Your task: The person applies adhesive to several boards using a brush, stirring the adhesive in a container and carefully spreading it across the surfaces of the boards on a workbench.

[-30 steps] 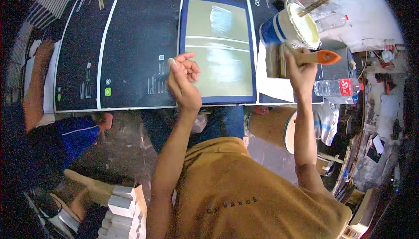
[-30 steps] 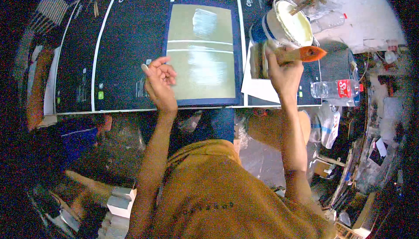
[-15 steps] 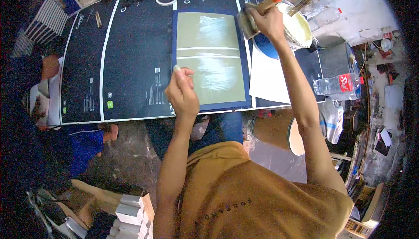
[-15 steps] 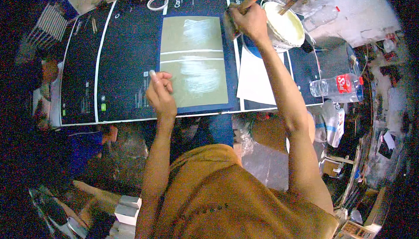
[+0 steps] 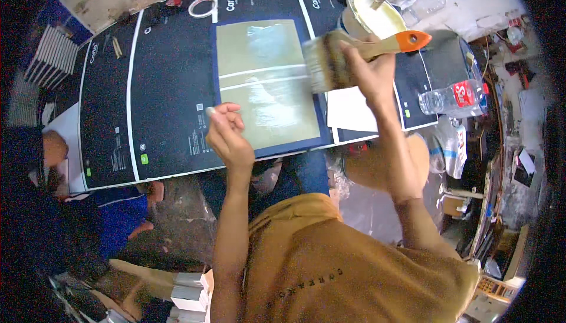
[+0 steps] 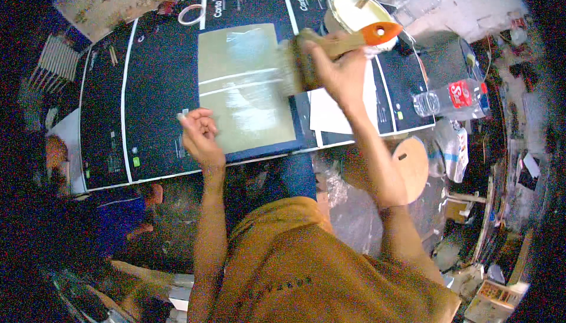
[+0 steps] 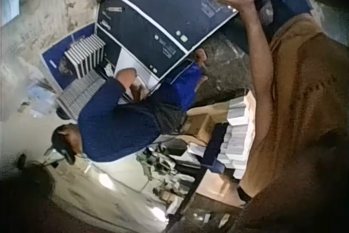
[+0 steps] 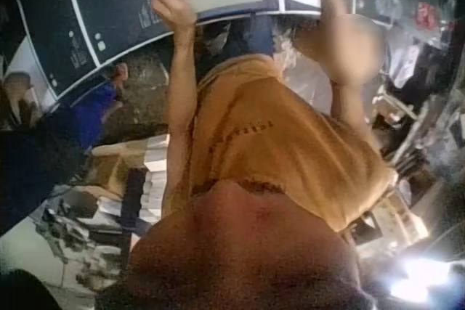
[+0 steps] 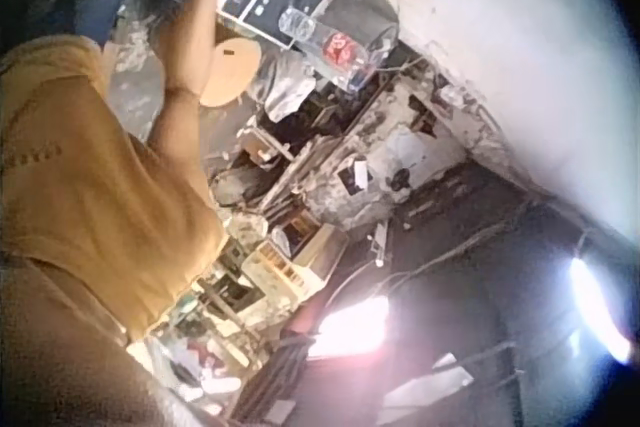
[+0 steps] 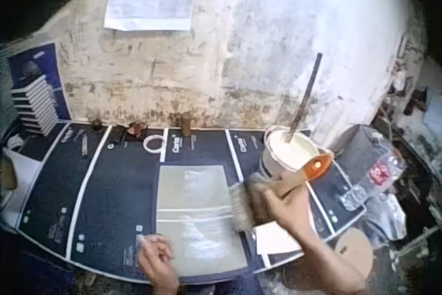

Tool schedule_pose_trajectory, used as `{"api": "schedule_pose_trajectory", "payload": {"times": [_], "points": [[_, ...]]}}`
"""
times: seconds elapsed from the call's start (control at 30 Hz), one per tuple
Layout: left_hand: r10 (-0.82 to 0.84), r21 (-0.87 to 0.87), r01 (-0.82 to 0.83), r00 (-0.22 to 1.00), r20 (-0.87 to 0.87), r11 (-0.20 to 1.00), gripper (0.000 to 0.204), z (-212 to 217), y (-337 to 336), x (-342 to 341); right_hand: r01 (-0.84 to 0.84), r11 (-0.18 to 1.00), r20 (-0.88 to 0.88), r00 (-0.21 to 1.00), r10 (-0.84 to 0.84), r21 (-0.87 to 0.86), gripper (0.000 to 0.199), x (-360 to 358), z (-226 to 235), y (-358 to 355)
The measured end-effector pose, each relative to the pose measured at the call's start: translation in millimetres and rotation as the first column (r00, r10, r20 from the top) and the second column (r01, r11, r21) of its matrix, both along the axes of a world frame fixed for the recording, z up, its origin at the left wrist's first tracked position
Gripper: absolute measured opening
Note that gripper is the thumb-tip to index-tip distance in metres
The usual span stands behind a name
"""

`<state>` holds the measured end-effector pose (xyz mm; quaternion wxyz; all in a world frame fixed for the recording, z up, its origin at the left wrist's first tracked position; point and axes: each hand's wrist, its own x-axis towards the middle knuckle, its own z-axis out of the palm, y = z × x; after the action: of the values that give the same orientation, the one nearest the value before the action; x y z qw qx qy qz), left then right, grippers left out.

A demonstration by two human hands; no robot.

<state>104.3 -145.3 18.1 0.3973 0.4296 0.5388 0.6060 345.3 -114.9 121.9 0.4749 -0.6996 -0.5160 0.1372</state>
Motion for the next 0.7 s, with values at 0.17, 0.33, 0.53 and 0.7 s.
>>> {"api": "schedule_pose_trajectory", "payload": {"times": [0.17,0.33,0.53,0.7], "points": [[-0.034,-0.037,0.036,0.998,0.052,0.999,0.059,2,-4,-3,-0.215,0.973,-0.128,0.971,0.203,-0.083,0.021,-59,-56,-41],[-0.046,-0.014,0.047,0.996,0.082,0.999,0.063,1,-4,-6,0.104,0.961,0.163,0.985,-0.063,-0.257,0.024,11,-22,-77],[-0.059,-0.032,0.064,0.991,0.118,0.997,0.062,1,-3,-4,-0.059,0.996,-0.163,0.984,0.070,0.069,0.015,-33,-3,-86],[-0.022,-0.051,0.029,0.992,0.127,0.998,0.061,2,-3,-4,-0.162,0.962,0.006,0.986,0.167,-0.221,0.028,-75,-21,-69]]}}
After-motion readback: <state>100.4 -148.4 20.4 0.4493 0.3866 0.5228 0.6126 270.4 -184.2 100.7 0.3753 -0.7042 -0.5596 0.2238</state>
